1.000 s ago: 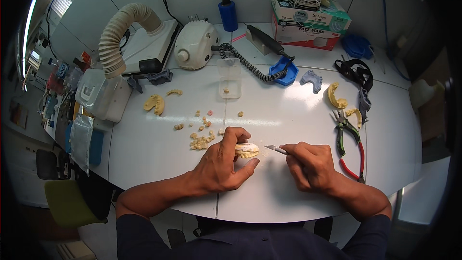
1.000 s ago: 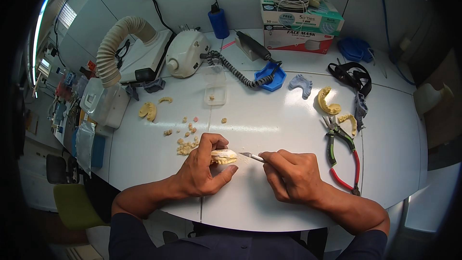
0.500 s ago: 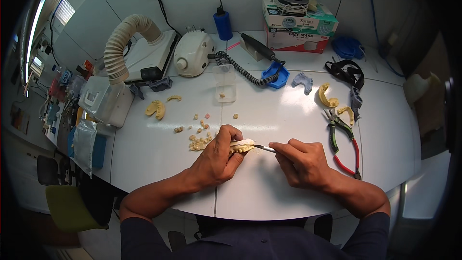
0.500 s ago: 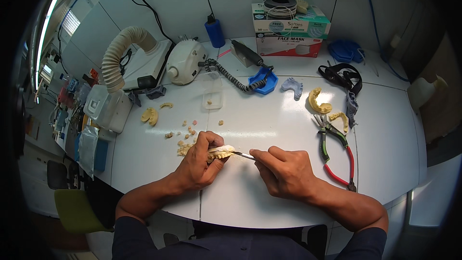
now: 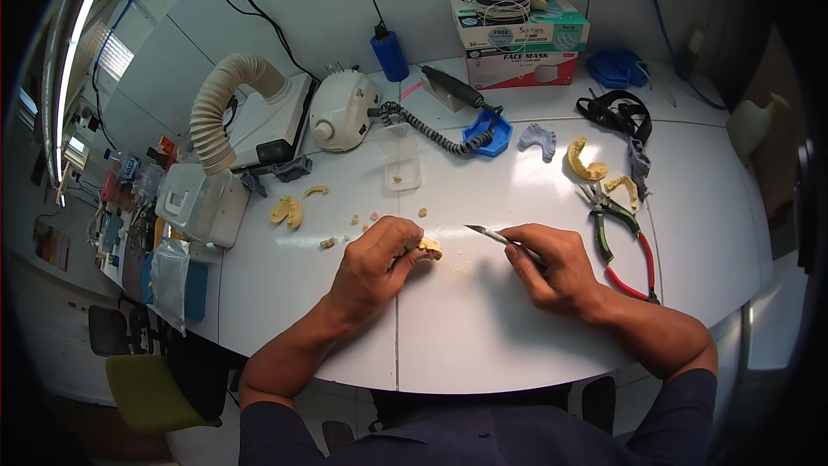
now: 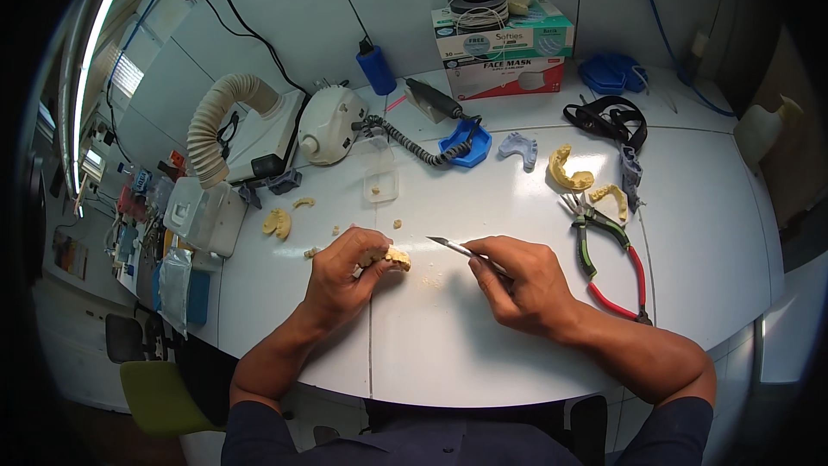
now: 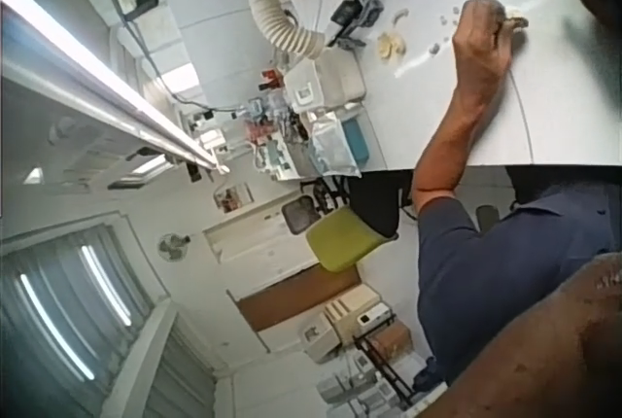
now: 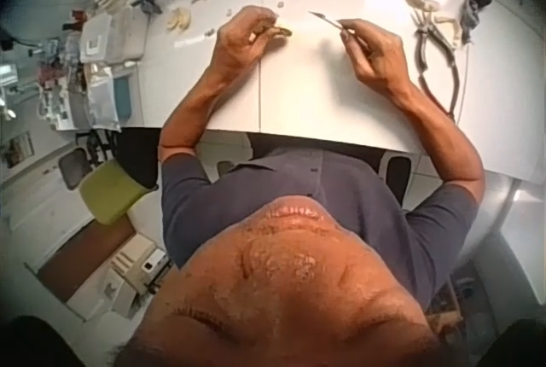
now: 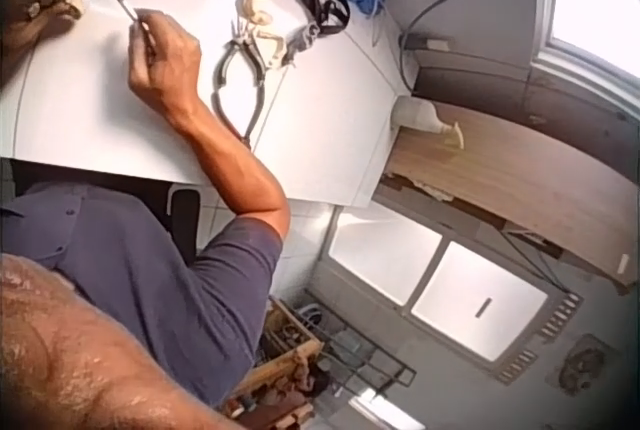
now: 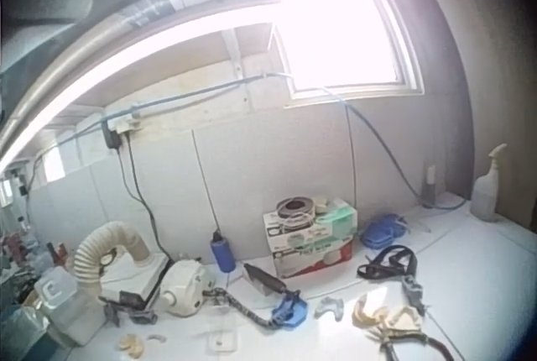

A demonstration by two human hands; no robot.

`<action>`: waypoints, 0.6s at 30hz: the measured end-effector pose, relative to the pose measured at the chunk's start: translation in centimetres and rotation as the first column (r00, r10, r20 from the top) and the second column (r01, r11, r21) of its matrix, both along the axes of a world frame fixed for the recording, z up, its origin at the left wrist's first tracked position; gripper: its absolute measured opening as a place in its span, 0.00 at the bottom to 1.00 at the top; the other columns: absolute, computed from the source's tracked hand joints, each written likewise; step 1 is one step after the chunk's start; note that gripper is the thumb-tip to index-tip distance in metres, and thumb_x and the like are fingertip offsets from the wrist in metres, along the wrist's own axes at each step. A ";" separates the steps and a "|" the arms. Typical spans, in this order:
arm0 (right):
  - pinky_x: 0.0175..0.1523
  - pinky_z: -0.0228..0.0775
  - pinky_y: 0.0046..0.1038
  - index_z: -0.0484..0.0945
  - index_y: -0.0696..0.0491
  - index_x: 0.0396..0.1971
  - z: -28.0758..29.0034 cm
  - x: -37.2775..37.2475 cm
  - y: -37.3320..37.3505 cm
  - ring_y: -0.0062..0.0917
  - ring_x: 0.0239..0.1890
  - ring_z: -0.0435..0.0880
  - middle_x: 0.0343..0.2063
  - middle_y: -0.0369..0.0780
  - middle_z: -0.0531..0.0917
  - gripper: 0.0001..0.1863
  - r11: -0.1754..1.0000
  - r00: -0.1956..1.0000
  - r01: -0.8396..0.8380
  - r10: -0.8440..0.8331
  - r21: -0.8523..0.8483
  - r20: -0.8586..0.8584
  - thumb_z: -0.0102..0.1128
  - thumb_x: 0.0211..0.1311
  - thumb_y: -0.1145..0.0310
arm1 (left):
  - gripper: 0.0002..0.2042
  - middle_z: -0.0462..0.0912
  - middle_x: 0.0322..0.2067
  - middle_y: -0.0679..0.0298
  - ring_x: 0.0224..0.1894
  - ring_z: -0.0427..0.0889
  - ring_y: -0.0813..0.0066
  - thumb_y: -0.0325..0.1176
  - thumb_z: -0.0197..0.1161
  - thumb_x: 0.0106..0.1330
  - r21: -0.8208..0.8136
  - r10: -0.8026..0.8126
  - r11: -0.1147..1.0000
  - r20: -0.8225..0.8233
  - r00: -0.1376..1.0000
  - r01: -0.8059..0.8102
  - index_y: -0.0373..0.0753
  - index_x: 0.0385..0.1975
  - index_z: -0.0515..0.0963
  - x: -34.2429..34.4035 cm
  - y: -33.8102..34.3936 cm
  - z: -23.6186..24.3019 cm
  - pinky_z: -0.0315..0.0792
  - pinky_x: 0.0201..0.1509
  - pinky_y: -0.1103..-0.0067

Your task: Manually trimming and refining a dental plaster cast using a scraper and pliers.

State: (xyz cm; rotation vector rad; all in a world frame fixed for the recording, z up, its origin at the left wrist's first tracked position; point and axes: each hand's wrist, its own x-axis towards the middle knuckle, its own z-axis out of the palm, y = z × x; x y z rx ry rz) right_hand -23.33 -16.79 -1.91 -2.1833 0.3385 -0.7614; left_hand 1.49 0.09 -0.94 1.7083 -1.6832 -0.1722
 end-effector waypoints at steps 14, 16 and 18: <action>0.32 0.80 0.31 0.87 0.63 0.48 0.5 -0.1 -0.2 0.33 0.25 0.89 0.29 0.48 0.89 0.10 0.999 0.998 0.001 0.002 0.044 -0.057 0.64 0.72 0.76 | 0.16 0.87 0.42 0.55 0.44 0.90 0.54 0.14 0.74 0.59 -0.100 0.065 0.994 0.163 0.984 -0.049 0.34 0.46 0.80 -0.1 -0.5 0.3 0.86 0.48 0.67; 0.33 0.80 0.31 0.87 0.63 0.48 0.6 -0.1 -0.2 0.33 0.25 0.89 0.29 0.48 0.89 0.10 0.999 0.999 0.000 0.002 0.047 -0.052 0.64 0.72 0.76 | 0.15 0.87 0.43 0.55 0.43 0.90 0.54 0.14 0.74 0.59 -0.115 0.048 0.993 0.203 0.978 -0.025 0.34 0.45 0.81 -0.1 -0.6 0.3 0.85 0.47 0.67; 0.33 0.81 0.31 0.87 0.63 0.48 0.6 -0.1 0.0 0.34 0.26 0.90 0.29 0.48 0.89 0.10 0.999 0.999 -0.004 0.006 0.048 -0.048 0.64 0.72 0.76 | 0.16 0.87 0.43 0.54 0.44 0.91 0.57 0.14 0.73 0.60 -0.096 0.035 0.995 0.220 0.975 -0.014 0.34 0.46 0.79 0.0 -0.4 0.3 0.86 0.48 0.68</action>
